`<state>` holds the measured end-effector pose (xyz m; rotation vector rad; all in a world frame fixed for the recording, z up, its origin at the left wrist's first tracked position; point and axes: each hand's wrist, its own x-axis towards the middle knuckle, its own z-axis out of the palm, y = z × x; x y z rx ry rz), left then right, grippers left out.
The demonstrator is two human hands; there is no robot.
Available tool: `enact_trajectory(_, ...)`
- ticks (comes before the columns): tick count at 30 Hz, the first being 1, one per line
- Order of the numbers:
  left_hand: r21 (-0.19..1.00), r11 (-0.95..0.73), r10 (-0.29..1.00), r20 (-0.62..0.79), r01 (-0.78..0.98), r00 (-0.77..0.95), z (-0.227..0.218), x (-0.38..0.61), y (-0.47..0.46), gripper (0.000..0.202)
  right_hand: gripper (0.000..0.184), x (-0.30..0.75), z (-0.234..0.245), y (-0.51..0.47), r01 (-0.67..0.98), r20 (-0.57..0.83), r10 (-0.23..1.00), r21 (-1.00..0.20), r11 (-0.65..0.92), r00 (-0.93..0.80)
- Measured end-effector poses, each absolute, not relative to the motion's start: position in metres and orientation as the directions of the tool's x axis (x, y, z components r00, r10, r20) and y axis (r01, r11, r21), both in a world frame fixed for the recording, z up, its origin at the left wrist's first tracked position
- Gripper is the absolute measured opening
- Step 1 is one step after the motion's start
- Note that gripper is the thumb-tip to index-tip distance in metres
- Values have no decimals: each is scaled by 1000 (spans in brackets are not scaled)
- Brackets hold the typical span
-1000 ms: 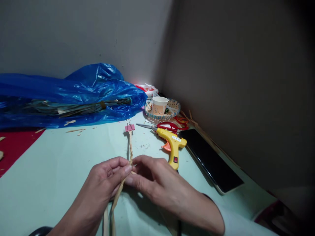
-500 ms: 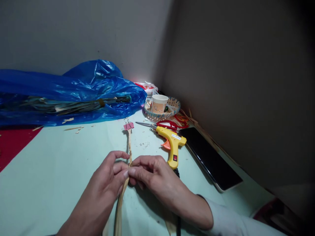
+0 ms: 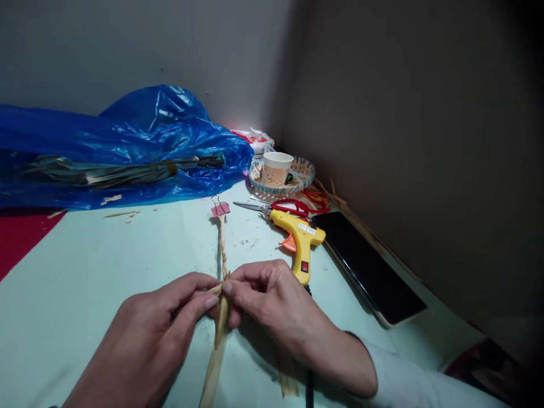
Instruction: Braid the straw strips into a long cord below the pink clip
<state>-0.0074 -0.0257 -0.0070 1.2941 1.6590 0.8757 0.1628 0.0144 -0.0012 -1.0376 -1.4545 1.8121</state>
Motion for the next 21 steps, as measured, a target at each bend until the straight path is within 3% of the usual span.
enact_trajectory(3,783,123,988,-154,610,-2,-8,-18,-22,26,29,165,-2,16,29,-183,820,-980,-199,-542)
enact_trajectory(7,688,76,996,-83,721,-26,-1,-17,-23,27,31,168,-2,18,161,-181,814,-981,-108,-552)
enact_trajectory(12,704,130,990,-136,698,-48,11,-2,-30,35,30,167,-1,17,230,-177,836,-971,-63,-519)
enact_trajectory(16,758,165,986,-146,631,-81,9,4,-34,37,28,166,-1,15,182,-168,857,-979,-89,-487)
enact_trajectory(18,741,88,996,-52,666,-73,6,6,-35,33,27,166,-1,14,165,-173,860,-981,-105,-481)
enact_trajectory(21,622,-144,978,209,770,13,0,11,-38,30,30,168,-3,13,144,-181,842,-982,-123,-509)
